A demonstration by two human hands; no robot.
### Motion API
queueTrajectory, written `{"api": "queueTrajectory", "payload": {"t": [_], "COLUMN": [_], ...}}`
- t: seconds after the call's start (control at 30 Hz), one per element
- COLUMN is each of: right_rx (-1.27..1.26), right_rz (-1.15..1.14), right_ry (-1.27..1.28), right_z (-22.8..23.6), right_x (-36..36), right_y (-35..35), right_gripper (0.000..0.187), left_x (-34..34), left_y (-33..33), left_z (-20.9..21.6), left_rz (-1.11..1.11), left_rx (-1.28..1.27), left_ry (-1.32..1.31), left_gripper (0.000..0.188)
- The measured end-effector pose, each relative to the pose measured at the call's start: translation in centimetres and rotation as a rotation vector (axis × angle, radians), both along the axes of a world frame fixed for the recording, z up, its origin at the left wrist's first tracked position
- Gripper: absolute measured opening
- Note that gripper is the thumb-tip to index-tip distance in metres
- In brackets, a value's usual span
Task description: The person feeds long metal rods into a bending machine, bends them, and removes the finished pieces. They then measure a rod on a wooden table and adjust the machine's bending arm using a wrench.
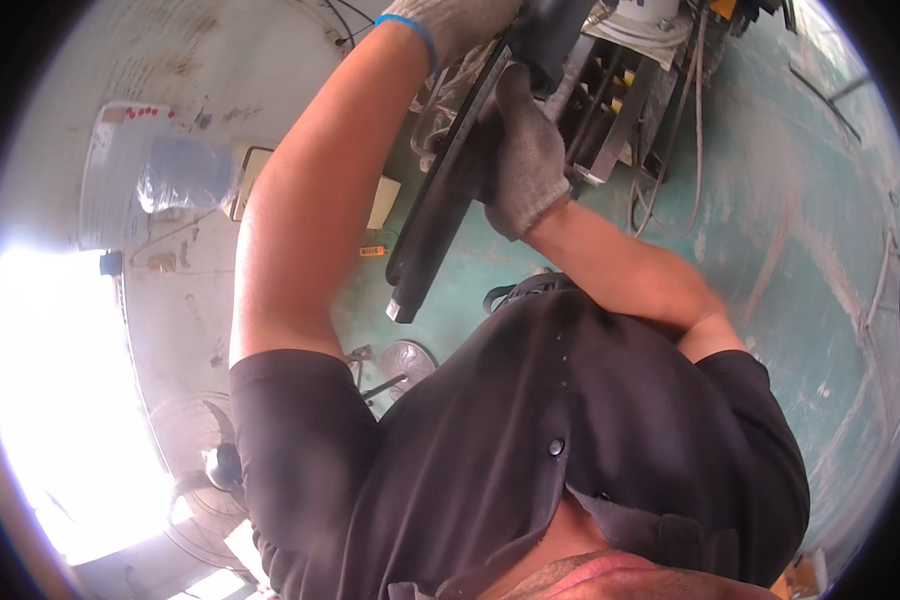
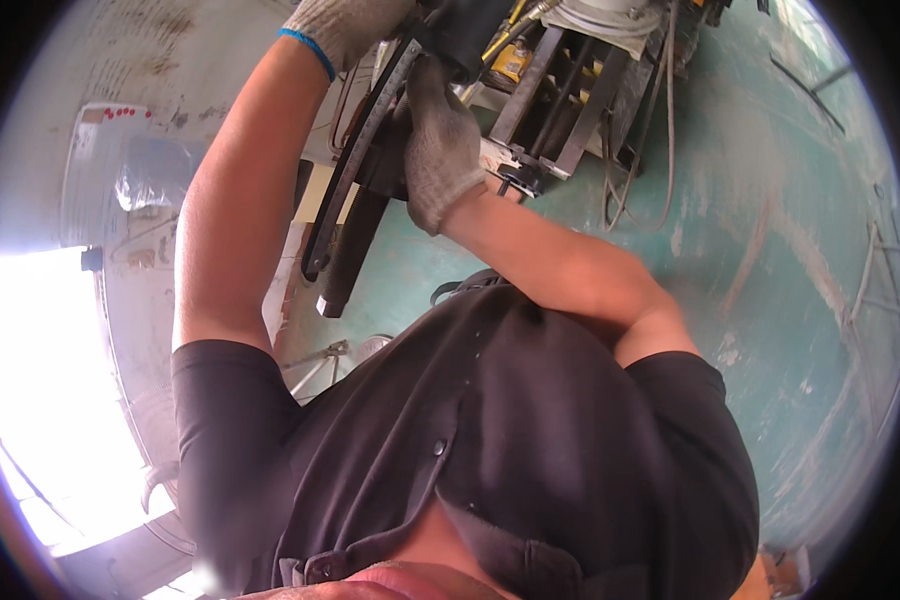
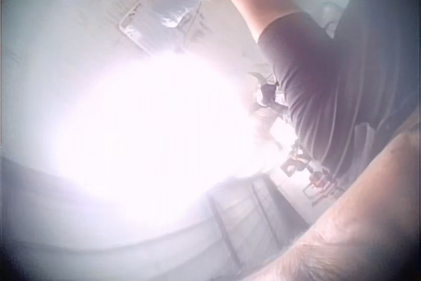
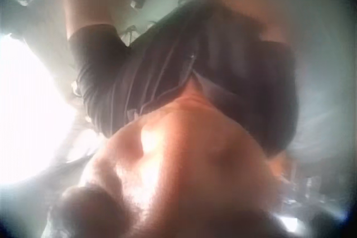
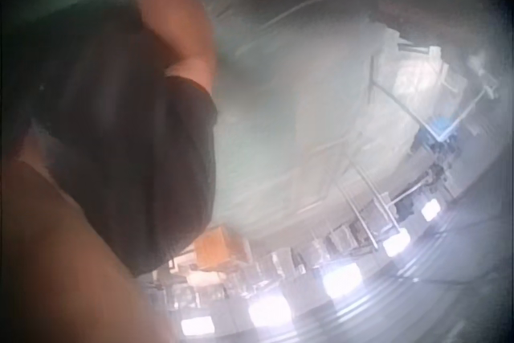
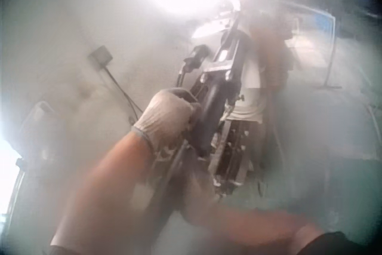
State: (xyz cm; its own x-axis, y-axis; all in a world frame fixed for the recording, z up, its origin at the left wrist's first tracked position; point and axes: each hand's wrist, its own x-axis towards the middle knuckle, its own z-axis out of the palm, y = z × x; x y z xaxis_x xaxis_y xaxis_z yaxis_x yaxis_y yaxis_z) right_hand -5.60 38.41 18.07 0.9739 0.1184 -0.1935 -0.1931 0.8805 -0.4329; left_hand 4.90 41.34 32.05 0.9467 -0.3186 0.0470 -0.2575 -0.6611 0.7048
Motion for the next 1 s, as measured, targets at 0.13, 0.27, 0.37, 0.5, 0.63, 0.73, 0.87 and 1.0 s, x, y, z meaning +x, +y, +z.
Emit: {"api": "queueTrajectory", "payload": {"t": [0.13,0.27,0.37,0.5,0.63,0.73,0.87,1.0], "right_rx": [-0.055,-0.114,-0.079,0.113,0.158,0.156,0.038,-0.075], "right_rz": [-0.051,-0.033,0.003,0.084,0.079,0.088,0.059,0.038], "right_ry": [0.009,0.029,0.056,0.094,0.112,0.106,0.039,0.032], "right_z": [-1.0,-2.0,-1.9,-0.9,-0.2,0.7,-0.1,-1.0], "right_x": [1.5,1.4,1.3,0.7,0.7,0.3,0.8,1.6], "right_y": [0.0,1.2,1.3,0.4,0.3,-0.1,-0.2,0.1], "right_gripper": [0.064,0.065,0.064,0.064,0.059,0.057,0.058,0.060], "left_x": [-1.3,-2.9,-5.0,-6.7,-5.8,-4.6,-3.7,-5.7], "left_y": [0.0,1.6,0.1,-1.3,-1.4,-0.1,1.4,2.6], "left_z": [2.7,2.4,3.9,5.4,4.1,3.3,2.0,1.1], "left_rz": [-0.030,0.156,0.242,0.249,0.227,0.161,0.121,0.181], "left_rx": [-0.080,-0.270,-0.106,0.086,0.155,0.033,-0.068,0.366], "left_ry": [0.257,0.321,0.191,0.126,0.062,0.162,0.081,-0.174], "left_gripper": [0.025,0.031,0.029,0.030,0.028,0.026,0.022,0.017]}}
